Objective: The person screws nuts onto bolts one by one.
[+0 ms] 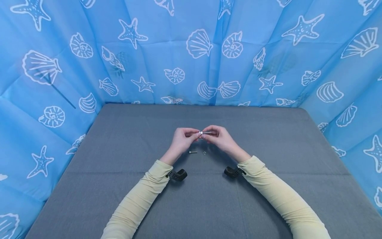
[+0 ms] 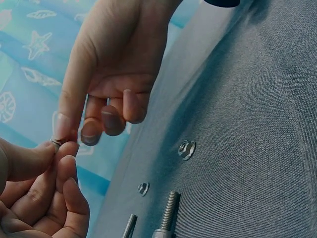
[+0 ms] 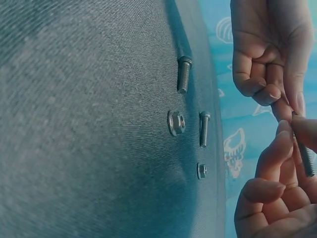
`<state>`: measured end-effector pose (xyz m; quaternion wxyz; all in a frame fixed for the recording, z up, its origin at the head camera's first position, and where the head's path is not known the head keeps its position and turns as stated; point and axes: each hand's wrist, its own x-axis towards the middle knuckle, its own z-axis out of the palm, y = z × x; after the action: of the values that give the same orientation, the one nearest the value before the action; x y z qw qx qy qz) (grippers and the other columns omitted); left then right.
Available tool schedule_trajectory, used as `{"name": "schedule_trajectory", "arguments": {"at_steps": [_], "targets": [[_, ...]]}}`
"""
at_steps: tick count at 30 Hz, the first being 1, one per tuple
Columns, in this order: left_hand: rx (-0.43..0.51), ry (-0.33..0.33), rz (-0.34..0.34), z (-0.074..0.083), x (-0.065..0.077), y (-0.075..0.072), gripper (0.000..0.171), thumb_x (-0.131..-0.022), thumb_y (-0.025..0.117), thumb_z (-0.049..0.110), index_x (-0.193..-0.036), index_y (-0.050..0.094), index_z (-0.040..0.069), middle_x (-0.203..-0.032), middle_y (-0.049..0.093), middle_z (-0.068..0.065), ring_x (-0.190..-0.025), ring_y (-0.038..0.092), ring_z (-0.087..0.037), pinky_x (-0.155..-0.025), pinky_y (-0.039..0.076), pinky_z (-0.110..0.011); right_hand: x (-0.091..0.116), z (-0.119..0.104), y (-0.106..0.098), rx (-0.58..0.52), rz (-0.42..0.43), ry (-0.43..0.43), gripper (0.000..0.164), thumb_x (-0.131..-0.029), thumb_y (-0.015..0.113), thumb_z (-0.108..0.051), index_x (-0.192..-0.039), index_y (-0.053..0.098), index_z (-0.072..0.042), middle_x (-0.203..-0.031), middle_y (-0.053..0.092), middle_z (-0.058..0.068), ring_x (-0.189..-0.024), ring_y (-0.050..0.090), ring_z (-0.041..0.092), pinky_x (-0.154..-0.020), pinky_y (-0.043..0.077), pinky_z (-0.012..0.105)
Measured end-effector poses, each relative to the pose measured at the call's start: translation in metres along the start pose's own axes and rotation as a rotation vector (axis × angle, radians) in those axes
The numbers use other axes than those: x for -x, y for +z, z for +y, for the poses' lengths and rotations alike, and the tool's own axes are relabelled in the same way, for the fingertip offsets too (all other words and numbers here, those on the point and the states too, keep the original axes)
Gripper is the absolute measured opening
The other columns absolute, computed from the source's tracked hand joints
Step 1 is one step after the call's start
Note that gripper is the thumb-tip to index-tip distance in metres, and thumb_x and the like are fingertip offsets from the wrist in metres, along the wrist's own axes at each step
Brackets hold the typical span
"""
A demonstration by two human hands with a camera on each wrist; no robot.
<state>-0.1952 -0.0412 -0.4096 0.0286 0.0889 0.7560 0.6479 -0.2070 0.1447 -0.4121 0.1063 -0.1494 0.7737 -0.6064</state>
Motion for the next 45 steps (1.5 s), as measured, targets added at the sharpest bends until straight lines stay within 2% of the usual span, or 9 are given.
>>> {"name": "schedule_trajectory", "arguments": {"at_steps": [4,10,14,17,20,26,34,39,45], "targets": [[0.009,-0.01,0.001,-0.001,-0.001,0.0,0.017,-0.09,0.068,0.007,-0.102,0.071,-0.004,-0.089,0.072,-0.013,-0.09,0.066,-0.038,-0.078,0.057,-0.039,0.0,0.0,0.0,0.023,0.016,0.018,0.023,-0.094,0.063,-0.016,-0.111,0.062,-0.001,-0.098,0.068,0.016,-0.088,0.06,0.042,-0.072,0.053,0.044],[-0.005,-0.01,0.0,0.0,-0.001,0.0,0.017,-0.09,0.068,0.009,-0.102,0.072,-0.003,-0.092,0.072,-0.013,-0.09,0.067,-0.037,-0.076,0.057,-0.036,0.0,0.001,0.0,0.008,0.013,0.022,0.024,-0.093,0.066,-0.015,-0.11,0.062,0.0,-0.098,0.067,0.014,-0.091,0.06,0.045,-0.075,0.054,0.047],[0.011,-0.01,0.0,0.003,-0.001,0.0,0.018,-0.09,0.068,0.008,-0.103,0.071,-0.004,-0.09,0.071,-0.016,-0.088,0.068,-0.036,-0.078,0.057,-0.039,0.001,0.0,-0.003,0.026,0.028,0.038,0.024,-0.094,0.065,-0.017,-0.11,0.062,0.0,-0.098,0.067,0.02,-0.082,0.063,0.033,-0.072,0.053,0.044],[0.042,-0.012,-0.002,0.002,-0.005,0.001,0.018,-0.09,0.067,0.006,-0.103,0.071,-0.006,-0.088,0.072,-0.016,-0.089,0.067,-0.037,-0.079,0.056,-0.043,0.002,0.001,-0.009,0.013,0.036,0.045,0.031,-0.096,0.061,-0.021,-0.111,0.061,0.005,-0.097,0.065,0.027,-0.073,0.06,0.02,-0.068,0.052,0.039],[0.075,-0.036,-0.01,-0.002,-0.012,0.001,0.018,-0.09,0.068,0.007,-0.102,0.071,-0.005,-0.086,0.072,-0.014,-0.092,0.066,-0.038,-0.081,0.055,-0.045,0.001,0.002,-0.015,-0.025,0.038,0.049,0.037,-0.097,0.059,-0.022,-0.113,0.058,0.011,-0.094,0.063,0.028,-0.069,0.058,0.015,-0.066,0.052,0.035],[0.086,-0.131,-0.056,-0.006,-0.031,0.006,0.019,-0.09,0.068,0.009,-0.104,0.071,-0.003,-0.087,0.072,-0.011,-0.094,0.067,-0.035,-0.084,0.054,-0.045,-0.005,0.007,-0.026,-0.096,0.053,0.127,0.038,-0.097,0.059,-0.018,-0.115,0.055,0.015,-0.096,0.062,0.029,-0.067,0.058,0.011,-0.063,0.052,0.029],[0.096,-0.32,-0.146,-0.012,-0.057,0.016,0.019,-0.09,0.068,0.011,-0.106,0.071,0.0,-0.087,0.072,-0.009,-0.074,0.068,-0.014,-0.077,0.057,-0.036,-0.012,0.018,-0.043,-0.207,0.082,0.325,0.042,-0.096,0.06,-0.016,-0.122,0.051,0.015,-0.091,0.065,0.011,-0.072,0.061,0.008,-0.068,0.054,0.025],[0.095,-0.433,-0.193,-0.007,-0.07,0.021,0.02,-0.091,0.067,0.013,-0.107,0.07,0.001,-0.09,0.072,-0.01,-0.072,0.068,-0.011,-0.077,0.056,-0.032,-0.018,0.021,-0.054,-0.242,0.093,0.409,0.043,-0.095,0.062,-0.015,-0.124,0.051,0.014,-0.085,0.066,0.004,-0.069,0.062,0.005,-0.062,0.054,0.021],[0.117,-0.561,-0.175,-0.005,-0.086,0.027,0.02,-0.093,0.065,0.013,-0.106,0.07,-0.002,-0.087,0.072,-0.009,-0.07,0.066,-0.011,-0.076,0.055,-0.029,-0.026,0.021,-0.067,-0.287,0.056,0.481,0.039,-0.098,0.057,-0.012,-0.128,0.049,0.013,-0.081,0.068,0.002,-0.069,0.064,0.005,-0.06,0.053,0.019]]}}
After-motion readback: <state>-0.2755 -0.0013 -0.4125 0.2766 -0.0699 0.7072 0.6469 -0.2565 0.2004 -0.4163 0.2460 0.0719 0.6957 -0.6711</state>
